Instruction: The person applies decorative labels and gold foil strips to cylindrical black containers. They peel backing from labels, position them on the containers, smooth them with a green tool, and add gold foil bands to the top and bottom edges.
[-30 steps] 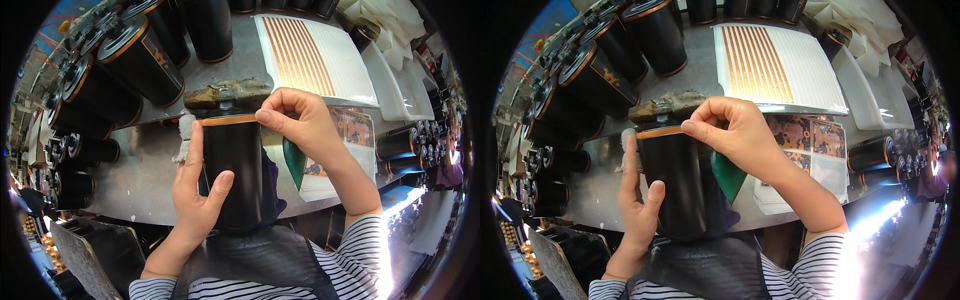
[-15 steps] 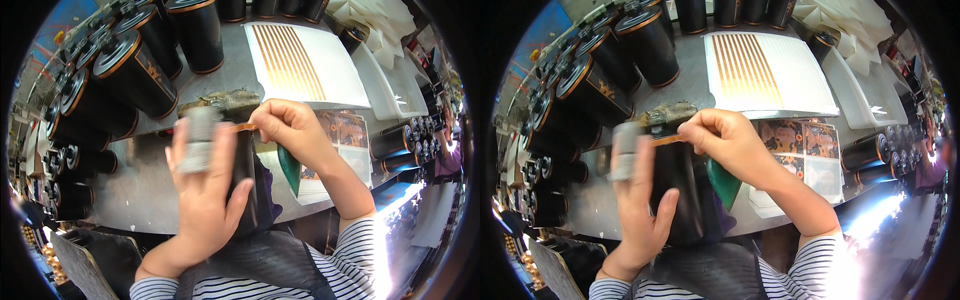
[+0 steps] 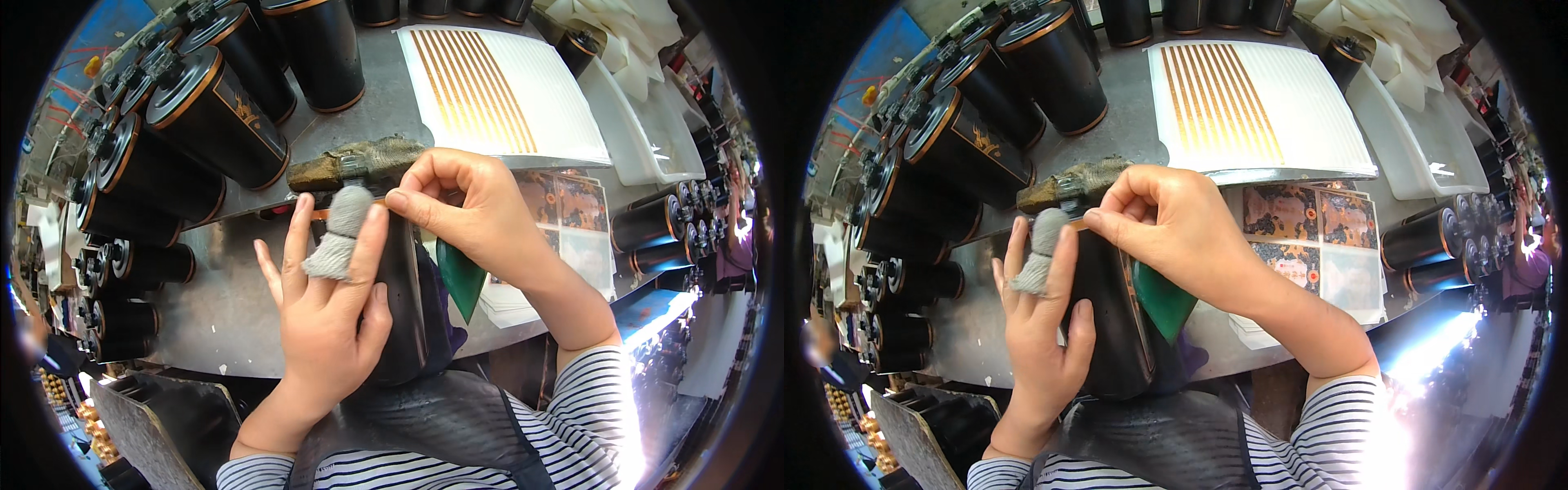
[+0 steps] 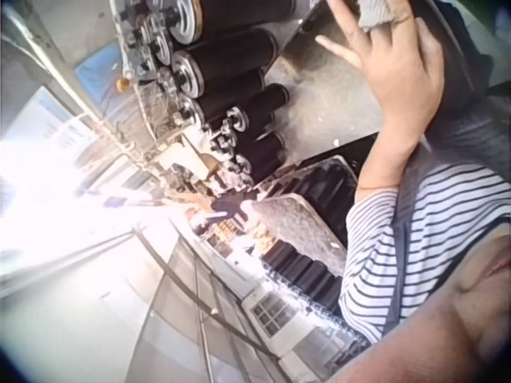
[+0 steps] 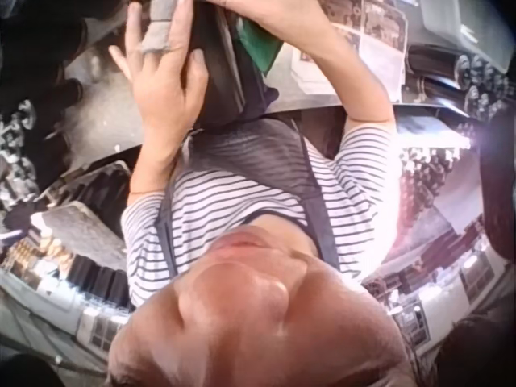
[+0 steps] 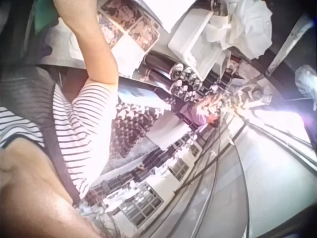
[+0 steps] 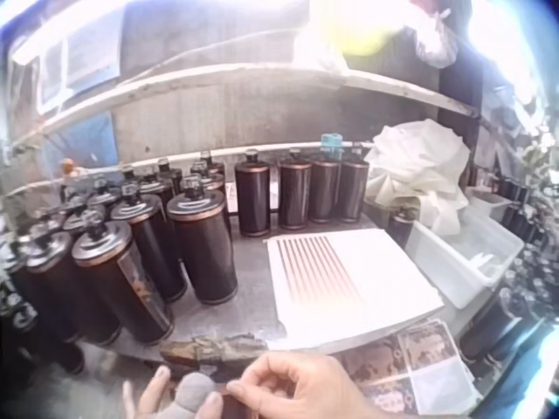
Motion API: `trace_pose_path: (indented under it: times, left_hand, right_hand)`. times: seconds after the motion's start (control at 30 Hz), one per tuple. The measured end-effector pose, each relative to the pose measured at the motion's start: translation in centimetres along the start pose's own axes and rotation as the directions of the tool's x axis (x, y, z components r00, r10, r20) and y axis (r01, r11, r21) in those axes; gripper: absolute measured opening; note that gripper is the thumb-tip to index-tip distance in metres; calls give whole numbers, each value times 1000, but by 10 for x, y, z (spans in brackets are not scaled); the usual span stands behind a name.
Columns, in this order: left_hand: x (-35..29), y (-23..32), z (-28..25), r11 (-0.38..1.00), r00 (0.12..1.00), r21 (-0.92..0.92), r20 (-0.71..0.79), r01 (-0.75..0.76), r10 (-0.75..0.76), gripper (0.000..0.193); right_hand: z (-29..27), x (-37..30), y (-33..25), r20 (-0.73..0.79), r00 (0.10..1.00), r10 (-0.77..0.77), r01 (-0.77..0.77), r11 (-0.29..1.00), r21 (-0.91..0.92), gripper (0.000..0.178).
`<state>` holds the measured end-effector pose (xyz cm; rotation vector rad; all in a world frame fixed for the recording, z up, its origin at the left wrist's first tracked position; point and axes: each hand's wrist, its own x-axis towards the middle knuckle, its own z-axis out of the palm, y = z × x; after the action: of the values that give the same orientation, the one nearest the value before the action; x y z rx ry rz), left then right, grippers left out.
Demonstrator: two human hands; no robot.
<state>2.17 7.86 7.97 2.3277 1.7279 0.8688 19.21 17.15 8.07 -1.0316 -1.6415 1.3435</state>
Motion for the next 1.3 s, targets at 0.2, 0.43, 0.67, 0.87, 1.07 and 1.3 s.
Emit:
trace_pose_path:
  times: [0.2, 0.43, 0.67, 0.87, 1.07, 1.3]
  left_hand:
    - [21, 12, 5, 974, 984, 145, 63, -175, 168, 55]
    - [-15, -22, 33, 331, 944, -917, 119, 223, -307, 93]
    - [19, -40, 2, 891, 975, -450, -169, 56, -147, 39]
    - [37, -45, 5, 508, 933, -807, 140, 301, -331, 11]
    - [41, -40, 9, 472, 928, -830, 138, 298, -345, 10]
    - [43, -48, 14, 486, 939, -836, 95, 255, -330, 12]
  right_hand:
    - [-10, -16, 21, -124, 992, -19, 1, 990, -139, 17]
    - [18, -73, -3, 105, 976, -190, 217, 821, -529, 52]
    - [14, -50, -2, 80, 884, -460, 396, 647, -651, 62]
    - [14, -37, -2, 224, 890, -396, 420, 524, -741, 62]
    - [14, -37, 2, 221, 893, -393, 421, 552, -719, 59]
    - [16, -36, 1, 222, 900, -376, 410, 552, -726, 59]
